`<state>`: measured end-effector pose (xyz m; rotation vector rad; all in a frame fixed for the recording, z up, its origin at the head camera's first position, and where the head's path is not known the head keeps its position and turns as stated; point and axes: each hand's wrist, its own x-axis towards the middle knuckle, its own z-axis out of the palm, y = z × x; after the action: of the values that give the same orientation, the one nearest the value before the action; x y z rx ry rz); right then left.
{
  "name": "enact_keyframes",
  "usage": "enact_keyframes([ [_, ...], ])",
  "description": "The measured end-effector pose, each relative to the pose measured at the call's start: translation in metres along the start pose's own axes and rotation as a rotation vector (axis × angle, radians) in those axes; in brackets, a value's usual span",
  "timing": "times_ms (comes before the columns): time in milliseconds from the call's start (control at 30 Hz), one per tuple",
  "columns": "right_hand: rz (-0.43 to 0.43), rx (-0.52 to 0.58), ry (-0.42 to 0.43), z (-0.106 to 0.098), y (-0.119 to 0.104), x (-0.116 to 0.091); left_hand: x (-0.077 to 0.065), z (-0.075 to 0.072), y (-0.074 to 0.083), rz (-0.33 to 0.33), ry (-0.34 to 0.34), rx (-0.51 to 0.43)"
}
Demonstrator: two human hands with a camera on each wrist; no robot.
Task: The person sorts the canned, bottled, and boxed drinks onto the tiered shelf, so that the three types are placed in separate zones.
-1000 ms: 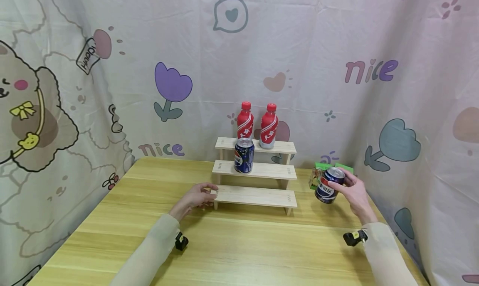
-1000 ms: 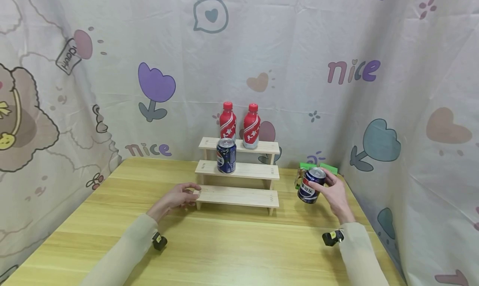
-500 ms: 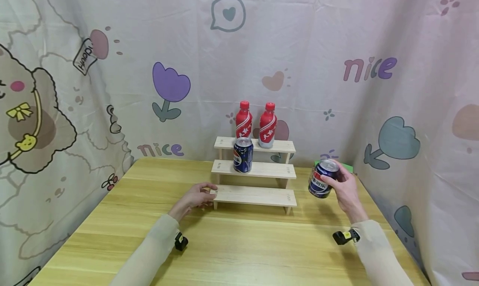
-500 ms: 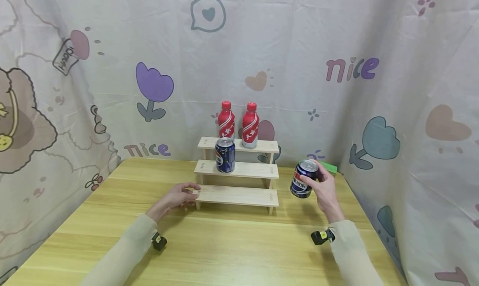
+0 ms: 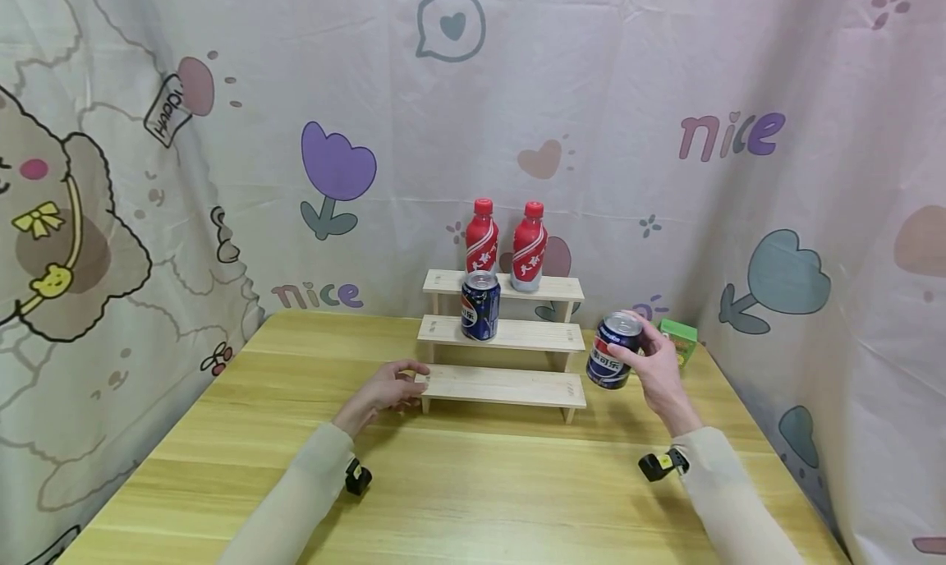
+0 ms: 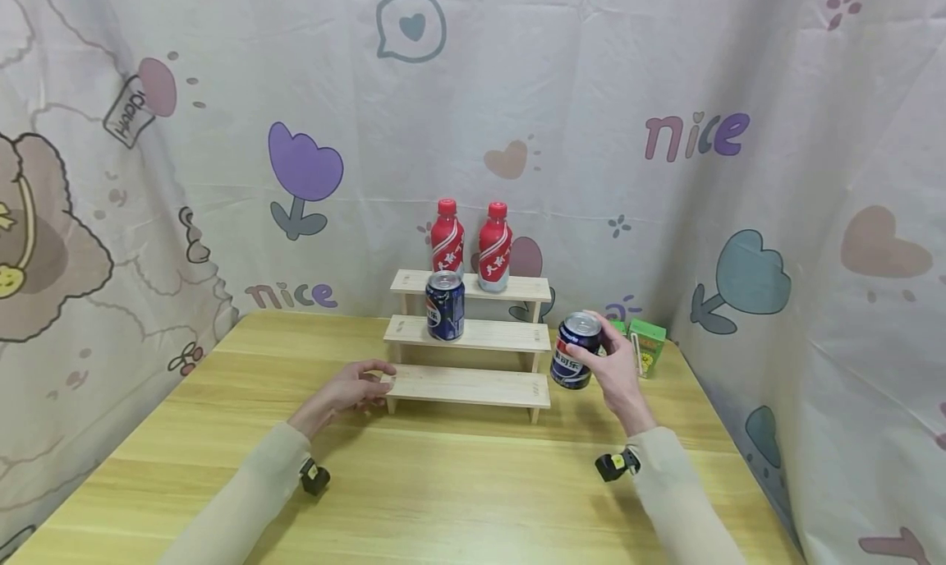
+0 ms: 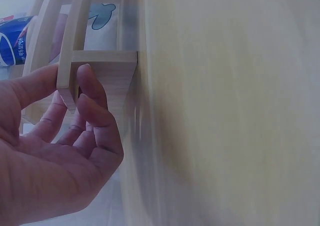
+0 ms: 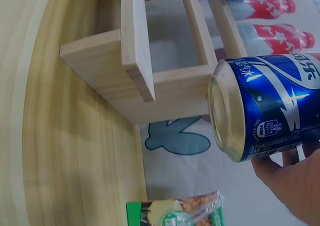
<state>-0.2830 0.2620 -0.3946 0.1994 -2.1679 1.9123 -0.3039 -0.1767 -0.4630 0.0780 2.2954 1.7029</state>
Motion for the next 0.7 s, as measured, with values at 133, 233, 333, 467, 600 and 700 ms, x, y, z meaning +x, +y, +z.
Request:
enact_keyframes([
  [133,-0.047,-0.026,0.001,0.008,-0.001,0.002,0.000,0.000,-0.001,-0.005,0.003,0.002],
  [233,-0.065,-0.033,0.000,0.016,-0.003,0.003,0.001,0.000,-0.001,-0.008,0.003,0.003],
  [333,-0.062,-0.011,0.005,0.024,-0.005,0.005,0.001,0.000,0.000,-0.008,0.002,0.000],
  [467,-0.052,-0.012,0.000,0.035,-0.008,0.007,0.001,-0.001,0.001,-0.007,0.001,0.002],
  [600,-0.063,-0.012,-0.015,0.046,-0.009,0.009,0.001,-0.002,-0.001,-0.007,0.001,0.005],
  [700,-0.066,0.000,-0.020,0.054,-0.009,0.010,0.000,-0.002,-0.003,-0.001,-0.004,0.003],
])
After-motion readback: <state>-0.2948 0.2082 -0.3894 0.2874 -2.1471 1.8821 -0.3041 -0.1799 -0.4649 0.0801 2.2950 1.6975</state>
